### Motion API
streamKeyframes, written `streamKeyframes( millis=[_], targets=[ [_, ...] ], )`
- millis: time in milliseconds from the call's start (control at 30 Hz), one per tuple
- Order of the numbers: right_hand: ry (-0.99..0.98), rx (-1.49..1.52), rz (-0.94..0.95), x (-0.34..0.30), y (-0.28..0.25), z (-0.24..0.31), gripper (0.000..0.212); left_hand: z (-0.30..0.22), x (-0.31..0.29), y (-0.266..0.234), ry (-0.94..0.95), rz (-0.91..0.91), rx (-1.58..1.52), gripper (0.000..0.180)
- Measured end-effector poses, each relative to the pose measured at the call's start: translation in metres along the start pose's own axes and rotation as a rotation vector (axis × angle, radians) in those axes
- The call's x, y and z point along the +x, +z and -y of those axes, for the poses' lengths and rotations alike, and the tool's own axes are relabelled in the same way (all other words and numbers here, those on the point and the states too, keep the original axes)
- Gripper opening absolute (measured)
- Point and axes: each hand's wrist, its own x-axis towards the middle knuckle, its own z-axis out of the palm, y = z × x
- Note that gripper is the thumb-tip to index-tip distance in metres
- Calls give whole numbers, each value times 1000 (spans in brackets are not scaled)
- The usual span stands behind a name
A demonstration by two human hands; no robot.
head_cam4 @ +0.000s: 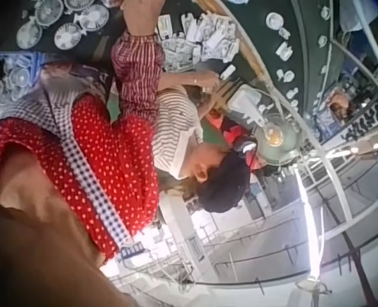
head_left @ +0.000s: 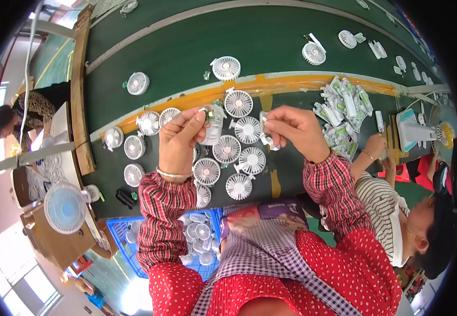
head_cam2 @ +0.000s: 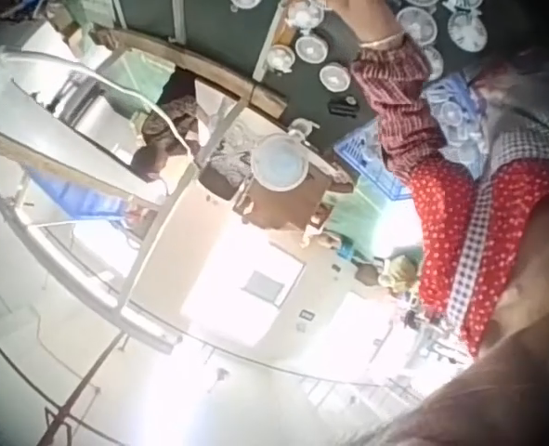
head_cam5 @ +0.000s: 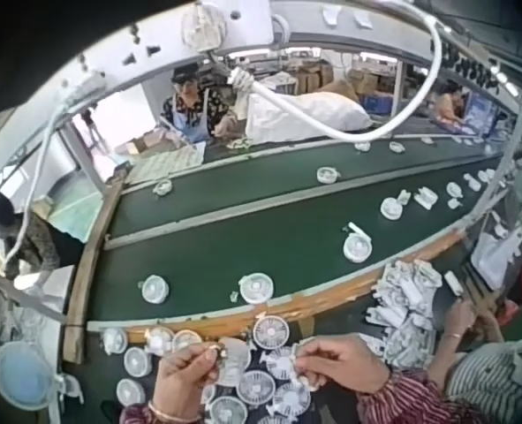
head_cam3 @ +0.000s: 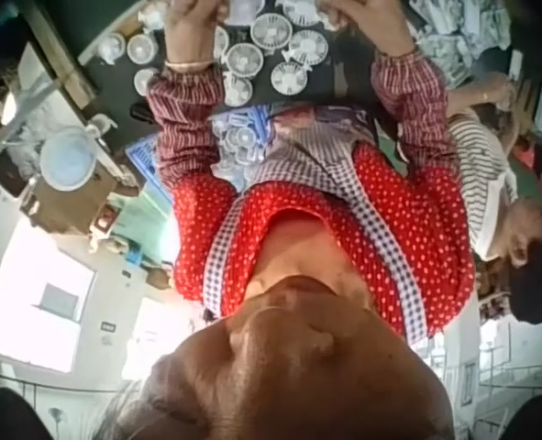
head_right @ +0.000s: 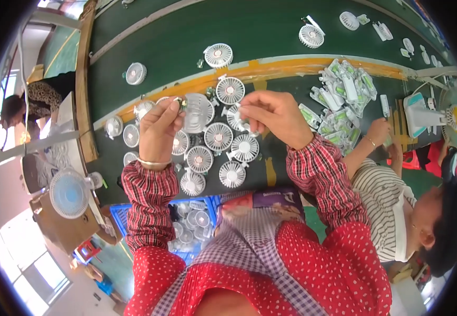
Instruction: The person connects electronic circuit boards to handheld fan assemblies by hand, plugging wire connectors together and pressing the boards to illuminate their digital displays.
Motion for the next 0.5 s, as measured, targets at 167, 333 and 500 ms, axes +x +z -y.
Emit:
streamKeyframes(
  millis=[167, 333, 500],
  targets=[
    [-66, -84, 226, -15, 61, 62, 12, -33, -87, -16, 12, 82, -73, 18],
    [-116, -69, 367, -22, 84, 74, 13, -44, -134, -14, -40, 43, -34, 23],
    [-145, -169, 346, -32, 90, 73, 10, -41, -147, -11, -115, 85, 3, 19]
  ],
)
